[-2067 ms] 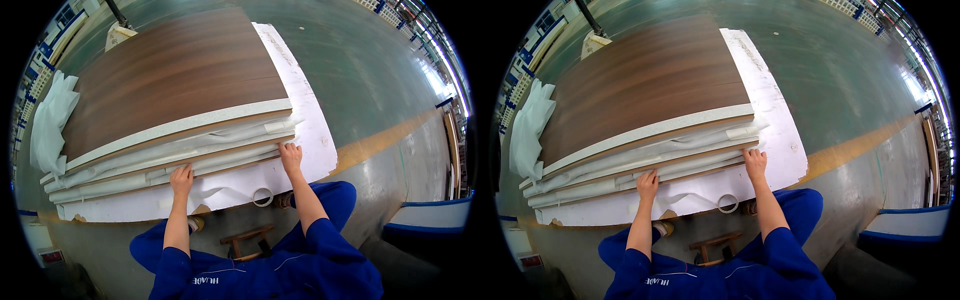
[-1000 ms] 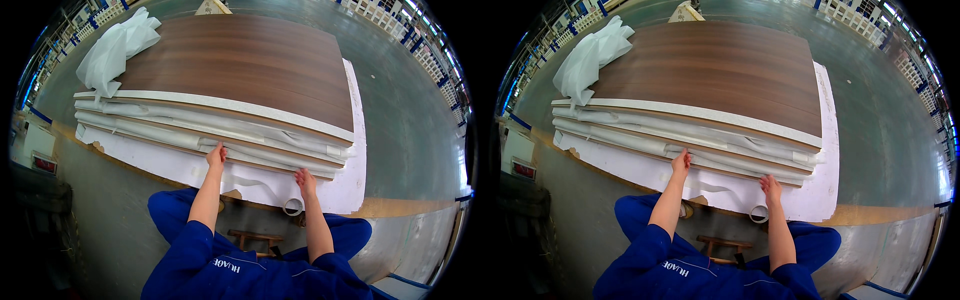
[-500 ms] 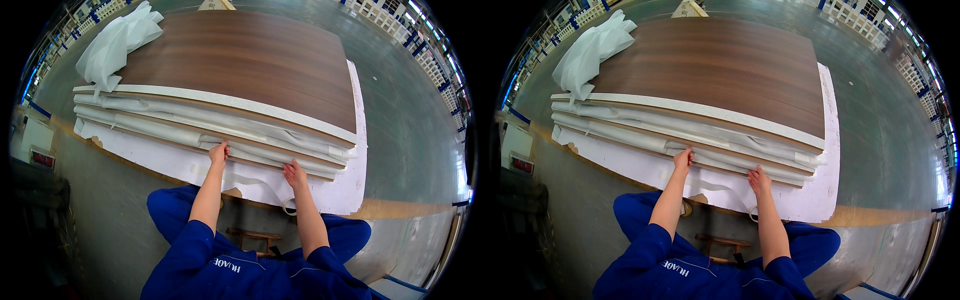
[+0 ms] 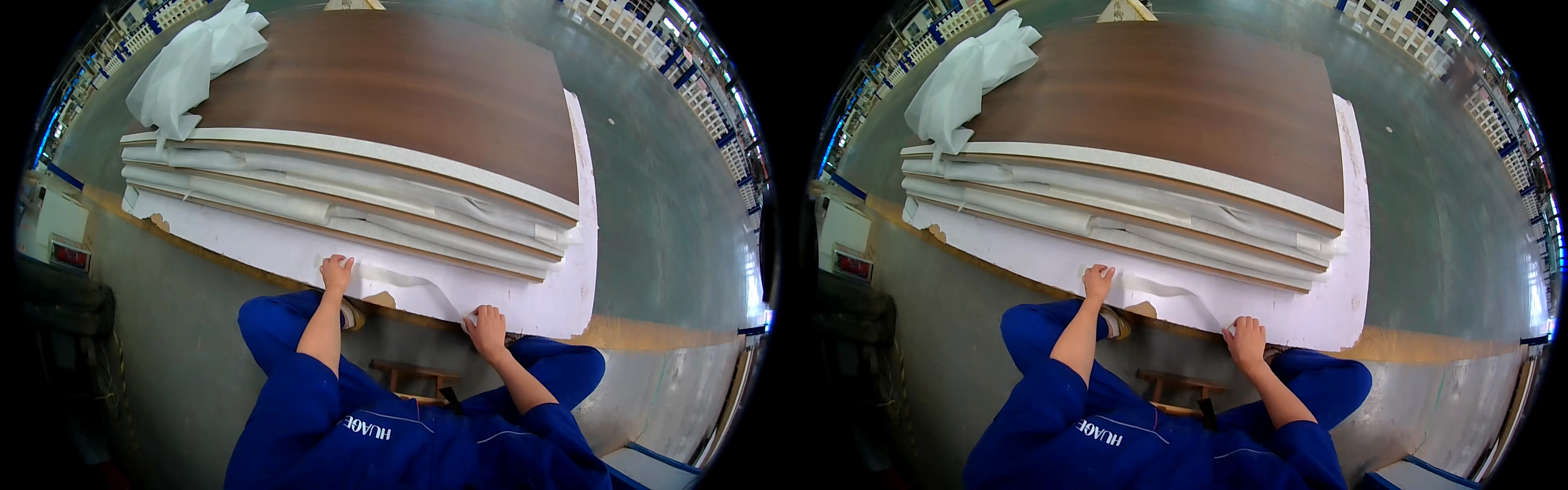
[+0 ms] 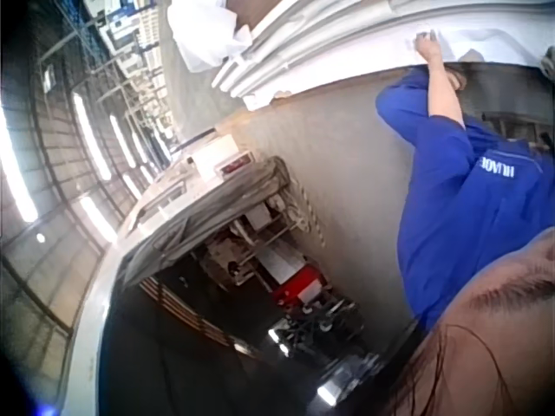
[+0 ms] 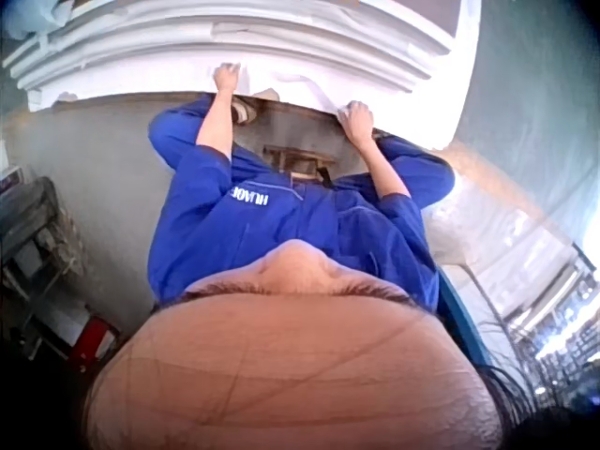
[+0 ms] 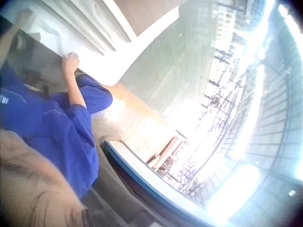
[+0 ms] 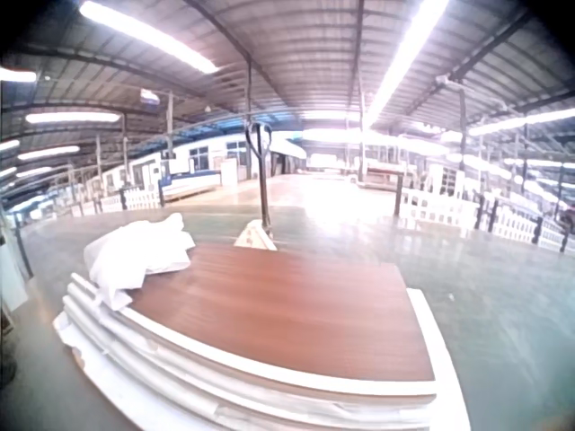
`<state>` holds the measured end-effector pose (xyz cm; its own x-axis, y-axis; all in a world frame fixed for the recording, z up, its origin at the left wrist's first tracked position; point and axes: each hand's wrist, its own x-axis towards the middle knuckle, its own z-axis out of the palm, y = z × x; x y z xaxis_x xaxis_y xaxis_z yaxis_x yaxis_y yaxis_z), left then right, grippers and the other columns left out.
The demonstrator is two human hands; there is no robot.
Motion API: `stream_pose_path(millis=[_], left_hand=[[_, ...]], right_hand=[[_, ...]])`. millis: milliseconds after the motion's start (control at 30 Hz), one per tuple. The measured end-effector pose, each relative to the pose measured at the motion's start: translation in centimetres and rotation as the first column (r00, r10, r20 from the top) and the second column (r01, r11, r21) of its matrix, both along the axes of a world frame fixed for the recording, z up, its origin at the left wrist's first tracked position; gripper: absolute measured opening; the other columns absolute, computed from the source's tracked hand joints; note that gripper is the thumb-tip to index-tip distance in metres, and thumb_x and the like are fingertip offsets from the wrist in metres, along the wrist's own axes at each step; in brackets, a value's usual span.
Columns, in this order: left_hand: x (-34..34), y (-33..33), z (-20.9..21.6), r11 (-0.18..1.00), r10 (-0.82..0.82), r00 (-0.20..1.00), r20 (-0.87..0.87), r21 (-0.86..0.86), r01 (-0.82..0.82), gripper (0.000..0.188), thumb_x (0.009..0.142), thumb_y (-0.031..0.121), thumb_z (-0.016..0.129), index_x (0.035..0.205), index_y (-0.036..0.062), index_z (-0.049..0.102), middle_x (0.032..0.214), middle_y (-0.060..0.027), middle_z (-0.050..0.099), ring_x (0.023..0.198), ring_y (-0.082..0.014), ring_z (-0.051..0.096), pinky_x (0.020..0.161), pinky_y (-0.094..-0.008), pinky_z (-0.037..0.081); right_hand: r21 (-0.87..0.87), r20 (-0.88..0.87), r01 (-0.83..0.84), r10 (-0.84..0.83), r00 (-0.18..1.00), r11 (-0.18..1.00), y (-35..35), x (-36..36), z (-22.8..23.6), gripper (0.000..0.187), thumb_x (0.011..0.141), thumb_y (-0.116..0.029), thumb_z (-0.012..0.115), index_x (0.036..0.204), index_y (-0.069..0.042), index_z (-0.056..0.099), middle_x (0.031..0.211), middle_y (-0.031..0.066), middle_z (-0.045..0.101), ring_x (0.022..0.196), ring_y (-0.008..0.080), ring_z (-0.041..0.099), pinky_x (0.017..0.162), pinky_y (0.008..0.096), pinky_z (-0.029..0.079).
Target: The person wraps a stack of flat panels with white protective paper and secures them with tape. They place paper between layers, fold edges, and apply tape along the sides to hold the wrapping in place.
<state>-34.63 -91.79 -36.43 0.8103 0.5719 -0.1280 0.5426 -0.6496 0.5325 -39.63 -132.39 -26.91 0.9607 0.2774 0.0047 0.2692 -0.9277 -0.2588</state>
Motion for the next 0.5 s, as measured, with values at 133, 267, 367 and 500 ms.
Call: stream_pose_path(millis=[133, 267, 367, 500], left_hand=[[-1.3, 1.9, 0.0, 0.989, 0.141, 0.989, -0.049, 0.047, -0.139, 0.046, 0.08, 0.024, 0.071, 0.122, 0.0143, 0.056, 0.128, -0.0108, 0.044, 0.118, -0.0339, 0.038, 0.098, -0.0475, 0.036], [-0.7, 8.7, -4.0, 0.941, 0.327, 0.945, 0.016, 0.087, -0.328, 0.057, 0.076, 0.023, 0.074, 0.128, 0.0137, 0.052, 0.125, -0.0129, 0.049, 0.116, -0.0358, 0.044, 0.099, -0.045, 0.037], [0.2, 9.8, -4.2, 0.963, 0.267, 0.959, -0.092, 0.058, -0.263, 0.057, 0.074, 0.023, 0.076, 0.125, 0.0121, 0.053, 0.121, -0.0147, 0.054, 0.114, -0.0377, 0.048, 0.098, -0.0453, 0.04], [1.3, 6.8, -0.9, 0.967, 0.199, 0.951, -0.237, 0.207, -0.151, 0.033, 0.073, 0.022, 0.074, 0.103, 0.0135, 0.065, 0.108, -0.0099, 0.062, 0.103, -0.0318, 0.057, 0.089, -0.0456, 0.042]], right_hand=[[-0.18, -0.001, 0.028, -0.028, 1.0, 0.983, -0.7, -2.3, 0.4, 0.041, 0.074, -0.037, 0.072, 0.097, -0.007, 0.057, 0.098, 0.0083, 0.055, 0.097, 0.0254, 0.051, 0.083, 0.0439, 0.037], [-0.228, -0.049, -0.007, -0.004, 0.999, 0.974, -0.4, -2.6, -0.9, 0.045, 0.072, -0.038, 0.073, 0.101, -0.007, 0.056, 0.099, 0.0077, 0.055, 0.1, 0.0251, 0.05, 0.083, 0.0466, 0.036], [-0.262, -0.098, -0.01, -0.016, 0.995, 0.965, -1.2, -3.2, -2.5, 0.042, 0.074, -0.035, 0.072, 0.102, -0.007, 0.057, 0.101, 0.0077, 0.054, 0.103, 0.0253, 0.049, 0.083, 0.0487, 0.037], [-0.226, -0.178, -0.098, 0.058, 0.982, 0.969, -3.3, -3.4, -4.3, 0.027, 0.08, -0.028, 0.065, 0.099, -0.01, 0.057, 0.098, 0.0092, 0.057, 0.102, 0.0261, 0.053, 0.087, 0.0546, 0.037]])
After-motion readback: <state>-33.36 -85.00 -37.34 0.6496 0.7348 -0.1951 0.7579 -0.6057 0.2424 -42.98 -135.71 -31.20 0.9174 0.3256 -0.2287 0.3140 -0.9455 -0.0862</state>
